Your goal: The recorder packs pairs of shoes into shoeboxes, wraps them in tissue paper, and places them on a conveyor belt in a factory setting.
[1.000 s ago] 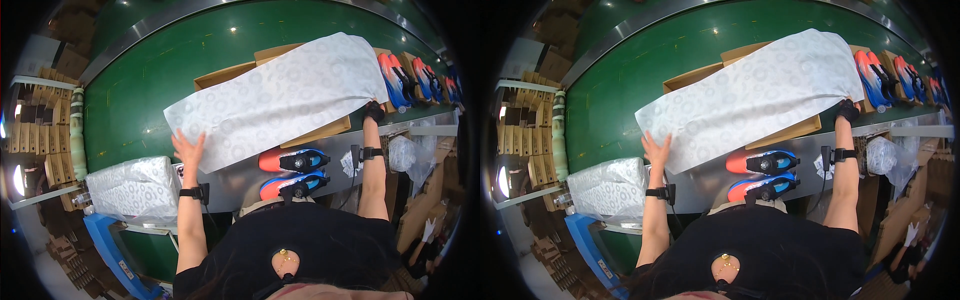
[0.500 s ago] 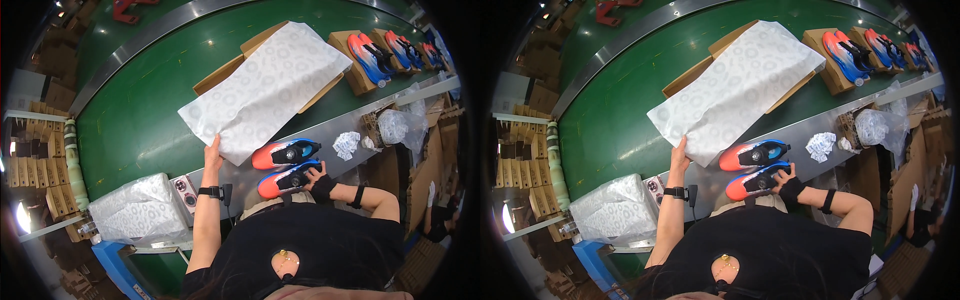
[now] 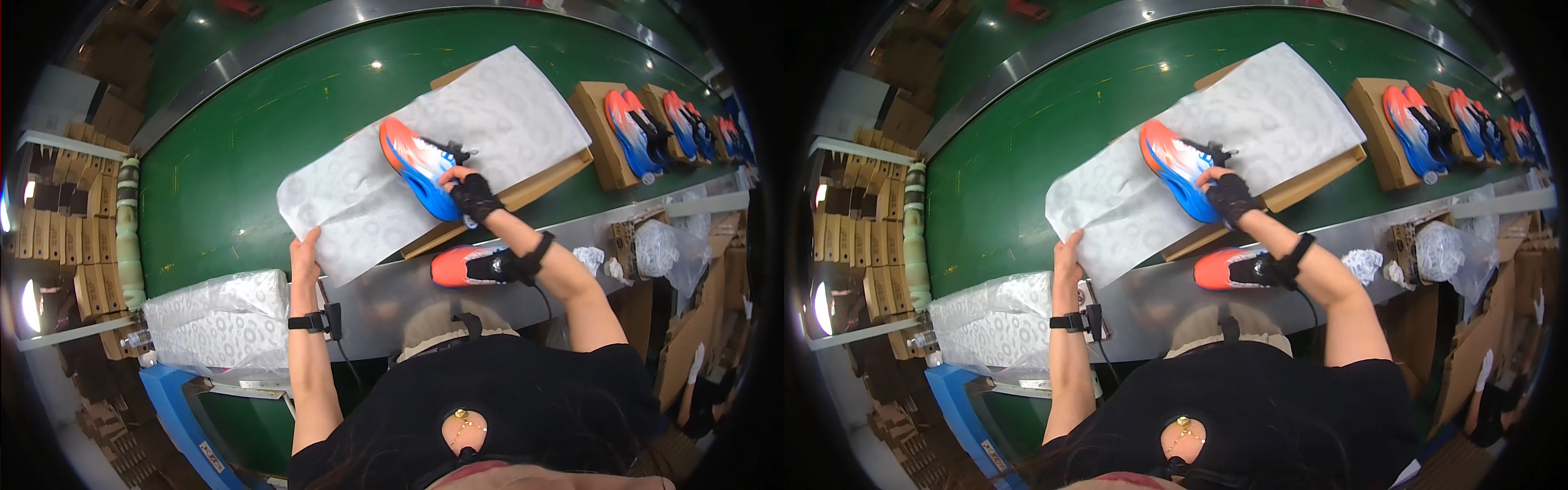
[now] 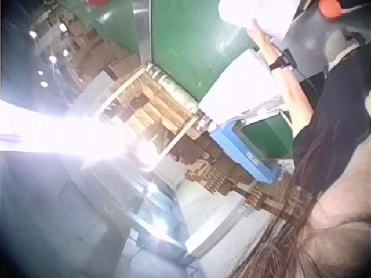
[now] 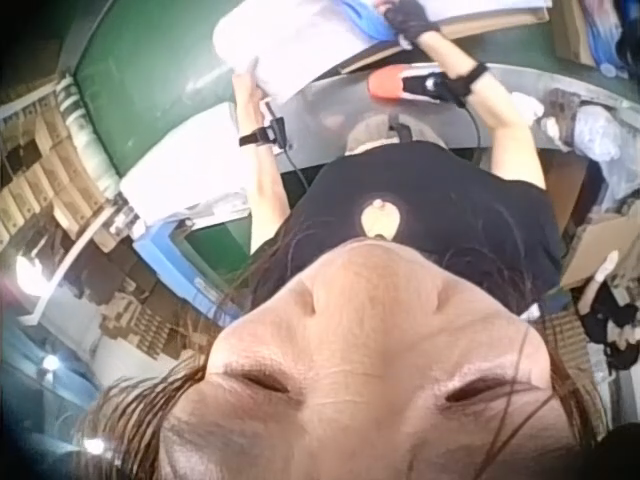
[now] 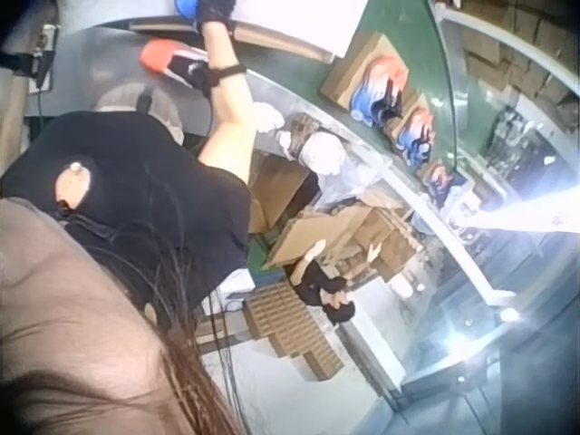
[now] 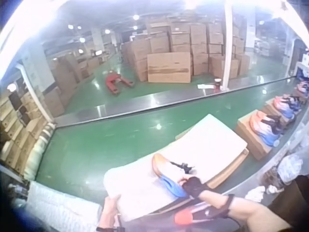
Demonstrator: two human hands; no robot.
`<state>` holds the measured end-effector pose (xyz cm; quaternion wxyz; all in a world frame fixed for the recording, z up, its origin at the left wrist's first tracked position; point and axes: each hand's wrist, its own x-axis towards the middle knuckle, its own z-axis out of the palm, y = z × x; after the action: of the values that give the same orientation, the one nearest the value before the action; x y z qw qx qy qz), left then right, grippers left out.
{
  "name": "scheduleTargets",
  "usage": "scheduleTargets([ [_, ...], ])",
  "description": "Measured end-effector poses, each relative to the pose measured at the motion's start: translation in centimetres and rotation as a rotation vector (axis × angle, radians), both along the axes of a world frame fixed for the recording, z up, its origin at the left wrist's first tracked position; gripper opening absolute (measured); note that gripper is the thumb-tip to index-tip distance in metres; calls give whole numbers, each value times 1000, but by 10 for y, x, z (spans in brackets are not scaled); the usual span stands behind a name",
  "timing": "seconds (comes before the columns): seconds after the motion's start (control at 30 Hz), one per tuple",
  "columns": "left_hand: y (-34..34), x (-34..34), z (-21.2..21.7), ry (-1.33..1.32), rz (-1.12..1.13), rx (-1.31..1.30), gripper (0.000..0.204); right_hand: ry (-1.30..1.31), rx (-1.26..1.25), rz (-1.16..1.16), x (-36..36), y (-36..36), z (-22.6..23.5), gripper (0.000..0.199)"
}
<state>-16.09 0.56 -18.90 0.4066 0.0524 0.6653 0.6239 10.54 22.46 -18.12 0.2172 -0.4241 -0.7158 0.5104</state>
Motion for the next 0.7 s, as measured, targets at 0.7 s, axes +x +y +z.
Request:
scheduleTargets([
  [0.7, 108, 123, 8, 959, -1015, -115, 65, -414, 615, 691, 131, -69, 27, 71],
])
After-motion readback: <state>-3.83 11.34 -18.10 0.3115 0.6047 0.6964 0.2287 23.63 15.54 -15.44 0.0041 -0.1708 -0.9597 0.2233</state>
